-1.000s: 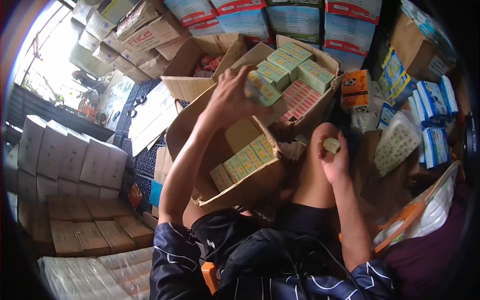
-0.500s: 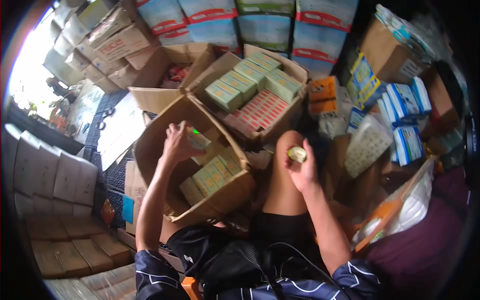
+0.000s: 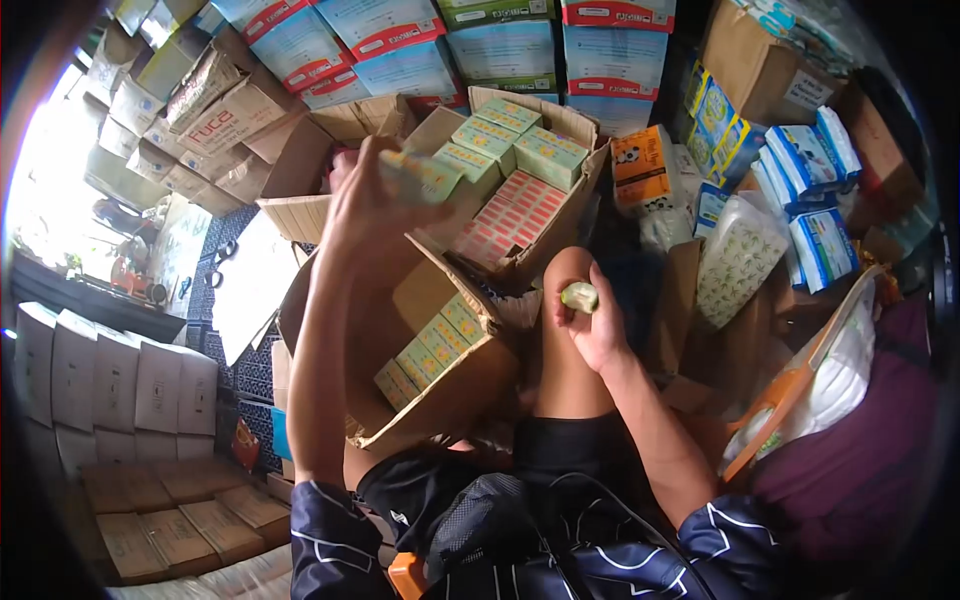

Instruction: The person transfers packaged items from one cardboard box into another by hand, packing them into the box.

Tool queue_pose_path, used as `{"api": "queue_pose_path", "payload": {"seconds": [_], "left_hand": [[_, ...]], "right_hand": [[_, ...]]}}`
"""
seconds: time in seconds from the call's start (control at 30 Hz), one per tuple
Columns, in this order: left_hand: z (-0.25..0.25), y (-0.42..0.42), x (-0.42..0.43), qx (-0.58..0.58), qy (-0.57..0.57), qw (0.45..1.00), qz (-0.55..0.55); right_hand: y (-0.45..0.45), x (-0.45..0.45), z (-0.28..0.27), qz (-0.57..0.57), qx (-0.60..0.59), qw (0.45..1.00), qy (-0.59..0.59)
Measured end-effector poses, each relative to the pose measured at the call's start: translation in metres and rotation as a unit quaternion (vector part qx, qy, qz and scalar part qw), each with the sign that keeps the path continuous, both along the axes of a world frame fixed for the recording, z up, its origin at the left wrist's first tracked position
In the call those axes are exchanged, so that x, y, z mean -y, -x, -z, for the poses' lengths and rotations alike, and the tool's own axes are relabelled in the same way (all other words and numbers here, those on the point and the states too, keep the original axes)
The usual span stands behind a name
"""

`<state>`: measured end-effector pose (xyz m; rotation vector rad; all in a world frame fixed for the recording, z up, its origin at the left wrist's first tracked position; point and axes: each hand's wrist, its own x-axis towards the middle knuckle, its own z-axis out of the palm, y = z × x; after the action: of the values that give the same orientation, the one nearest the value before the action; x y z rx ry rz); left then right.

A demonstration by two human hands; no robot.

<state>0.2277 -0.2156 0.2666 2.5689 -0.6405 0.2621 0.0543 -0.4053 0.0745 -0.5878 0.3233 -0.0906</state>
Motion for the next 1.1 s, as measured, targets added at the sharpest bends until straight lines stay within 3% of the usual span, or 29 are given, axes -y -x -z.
{"api": "queue_pose_path", "payload": {"seconds": [0.2, 0.33, 0.47, 0.7, 0.77, 0.97, 1.1], "left_hand": [[0.036, -0.087, 0.076, -0.095, 0.013, 0.995, 0.035], [0.066, -0.126, 0.116, -0.036, -0.009, 0.998, 0.050], [0.080, -0.134, 0.157, -0.083, 0.029, 0.996, 0.030], [0.104, -0.140, 0.238, -0.084, -0.018, 0.994, 0.070], [0.117, -0.143, 0.253, -0.082, -0.020, 0.996, 0.034], [0.171, -0.170, 0.270, -0.031, 0.001, 0.998, 0.053], [0.161, -0.166, 0.269, -0.031, -0.068, 0.995, 0.060]], "right_hand": [[-0.003, 0.002, 0.000, 0.007, 0.009, 1.000, -0.004], [-0.003, 0.006, -0.001, 0.005, -0.018, 0.999, -0.026], [-0.005, 0.002, -0.004, 0.040, -0.037, 0.998, -0.008], [-0.005, 0.003, -0.003, 0.041, -0.028, 0.999, -0.015], [-0.005, 0.005, -0.001, 0.047, -0.031, 0.998, -0.009], [-0.005, 0.012, -0.001, 0.048, -0.057, 0.997, 0.019], [-0.007, 0.011, -0.002, 0.056, -0.056, 0.996, 0.028]]}}
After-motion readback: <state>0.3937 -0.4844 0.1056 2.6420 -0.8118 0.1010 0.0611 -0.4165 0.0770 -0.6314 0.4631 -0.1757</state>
